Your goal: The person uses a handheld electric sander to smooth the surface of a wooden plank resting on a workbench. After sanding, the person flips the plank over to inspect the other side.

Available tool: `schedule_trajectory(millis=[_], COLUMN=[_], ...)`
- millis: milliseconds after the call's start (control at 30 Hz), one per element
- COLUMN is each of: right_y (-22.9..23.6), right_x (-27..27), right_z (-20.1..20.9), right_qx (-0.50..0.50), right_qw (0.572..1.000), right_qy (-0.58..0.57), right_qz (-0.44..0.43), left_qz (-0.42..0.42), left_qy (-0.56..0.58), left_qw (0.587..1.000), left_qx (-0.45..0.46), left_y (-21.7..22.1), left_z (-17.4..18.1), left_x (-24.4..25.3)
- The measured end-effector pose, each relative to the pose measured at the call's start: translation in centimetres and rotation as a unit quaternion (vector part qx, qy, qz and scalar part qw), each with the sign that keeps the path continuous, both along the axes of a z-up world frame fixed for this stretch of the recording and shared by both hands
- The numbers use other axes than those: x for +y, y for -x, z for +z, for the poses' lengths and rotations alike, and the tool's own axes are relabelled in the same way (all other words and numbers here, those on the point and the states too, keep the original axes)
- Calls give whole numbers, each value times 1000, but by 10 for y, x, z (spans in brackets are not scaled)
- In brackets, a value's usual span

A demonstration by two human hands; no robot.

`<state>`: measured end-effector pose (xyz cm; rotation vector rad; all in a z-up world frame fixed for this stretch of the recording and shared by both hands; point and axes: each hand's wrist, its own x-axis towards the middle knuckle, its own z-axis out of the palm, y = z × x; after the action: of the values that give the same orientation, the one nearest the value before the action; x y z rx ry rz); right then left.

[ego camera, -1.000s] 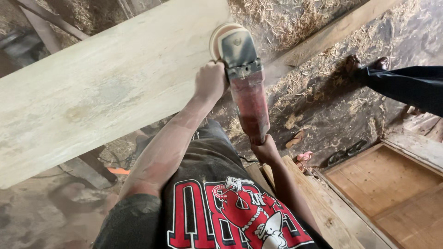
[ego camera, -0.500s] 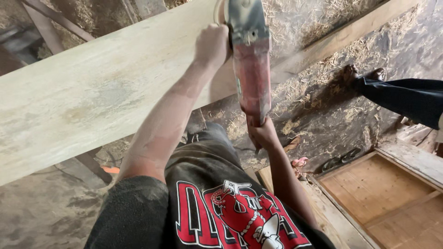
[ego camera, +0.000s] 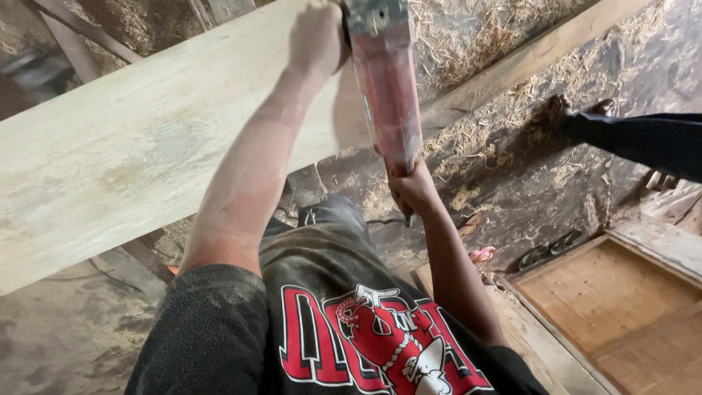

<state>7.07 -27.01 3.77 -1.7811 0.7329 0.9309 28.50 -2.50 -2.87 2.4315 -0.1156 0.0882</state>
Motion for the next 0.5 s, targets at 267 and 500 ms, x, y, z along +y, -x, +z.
schedule_trajectory(millis=[267, 500], right_y=[96, 123], right_x=[-9, 11], right_z=[17, 28], right_qx=[14, 19], right_qw=[999, 999], right_qy=[-3, -11], right_qz=[-38, -33], left_qz=[-35, -40], left_qy=[22, 33], left_qw=[991, 993], left_qx=[127, 109], left_y=[102, 127], left_z=[32, 36], left_x=[-26, -21])
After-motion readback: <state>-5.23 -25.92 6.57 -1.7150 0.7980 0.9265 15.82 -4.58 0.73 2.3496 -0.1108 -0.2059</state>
